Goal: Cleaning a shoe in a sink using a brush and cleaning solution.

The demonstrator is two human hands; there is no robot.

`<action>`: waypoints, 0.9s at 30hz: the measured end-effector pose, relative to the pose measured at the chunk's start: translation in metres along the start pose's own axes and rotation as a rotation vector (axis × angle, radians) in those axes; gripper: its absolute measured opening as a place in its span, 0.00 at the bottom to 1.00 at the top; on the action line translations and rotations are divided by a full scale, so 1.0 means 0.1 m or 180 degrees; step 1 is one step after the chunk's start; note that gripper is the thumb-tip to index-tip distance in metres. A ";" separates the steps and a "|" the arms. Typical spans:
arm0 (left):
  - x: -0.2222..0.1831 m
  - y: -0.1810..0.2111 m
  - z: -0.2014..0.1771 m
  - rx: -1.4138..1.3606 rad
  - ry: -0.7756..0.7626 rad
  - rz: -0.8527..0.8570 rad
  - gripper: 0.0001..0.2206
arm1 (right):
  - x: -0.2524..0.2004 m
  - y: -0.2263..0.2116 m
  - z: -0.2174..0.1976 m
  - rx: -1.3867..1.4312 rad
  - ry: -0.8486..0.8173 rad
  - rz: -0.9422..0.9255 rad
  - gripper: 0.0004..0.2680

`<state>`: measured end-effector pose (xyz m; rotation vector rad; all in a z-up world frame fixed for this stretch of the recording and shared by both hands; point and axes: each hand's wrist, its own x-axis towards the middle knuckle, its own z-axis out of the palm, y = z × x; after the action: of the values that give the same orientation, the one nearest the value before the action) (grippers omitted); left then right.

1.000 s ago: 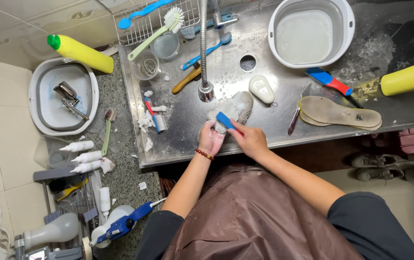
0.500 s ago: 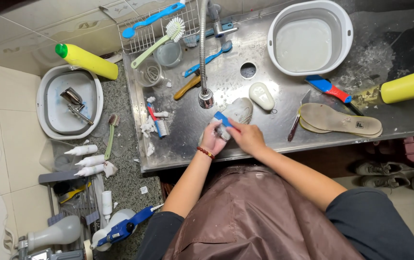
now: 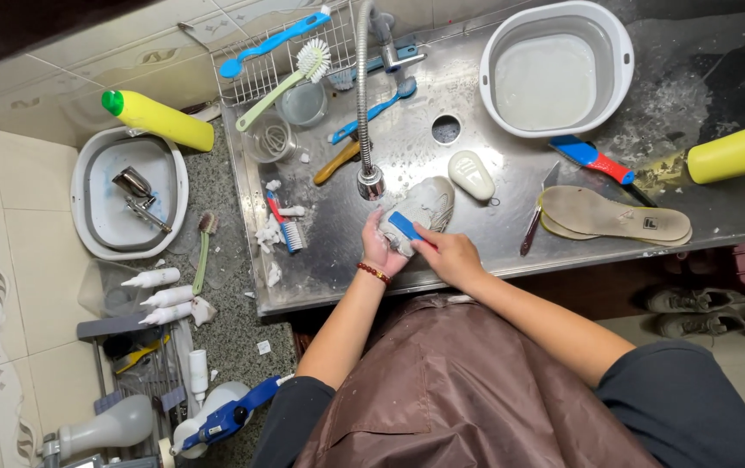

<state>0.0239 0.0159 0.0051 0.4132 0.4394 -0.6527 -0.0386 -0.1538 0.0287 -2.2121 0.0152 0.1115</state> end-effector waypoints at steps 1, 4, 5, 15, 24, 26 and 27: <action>-0.01 -0.01 0.00 0.0009 0.0000 -0.0007 0.31 | 0.08 0.00 -0.09 0.0006 0.0008 0.0005 0.15; 0.03 -0.05 -0.06 0.0106 0.0166 0.0115 0.30 | 0.22 -0.04 -0.25 -0.0543 -0.0095 0.0667 0.14; 0.08 -0.06 -0.11 0.0112 0.0175 0.0150 0.31 | 0.21 -0.10 -0.21 -0.0520 -0.0118 0.0563 0.14; -0.02 -0.02 -0.04 0.0115 0.0238 0.0175 0.42 | 0.15 -0.13 -0.02 -0.0266 0.0037 -0.0006 0.15; -0.04 -0.03 0.04 0.0157 0.0055 0.0127 0.44 | 0.16 0.03 -0.27 -0.0582 -0.0206 0.0433 0.15; -0.02 -0.04 0.00 0.0236 0.0060 0.0147 0.44 | 0.18 0.00 -0.27 -0.0607 0.0030 0.0508 0.15; -0.01 -0.05 -0.01 0.0315 0.0058 0.0180 0.43 | 0.19 0.00 -0.29 -0.0635 0.0268 0.0568 0.14</action>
<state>0.0201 0.0132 0.0034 0.5239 0.4124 -0.6177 -0.0174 -0.1761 0.0442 -2.4106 0.2583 0.1230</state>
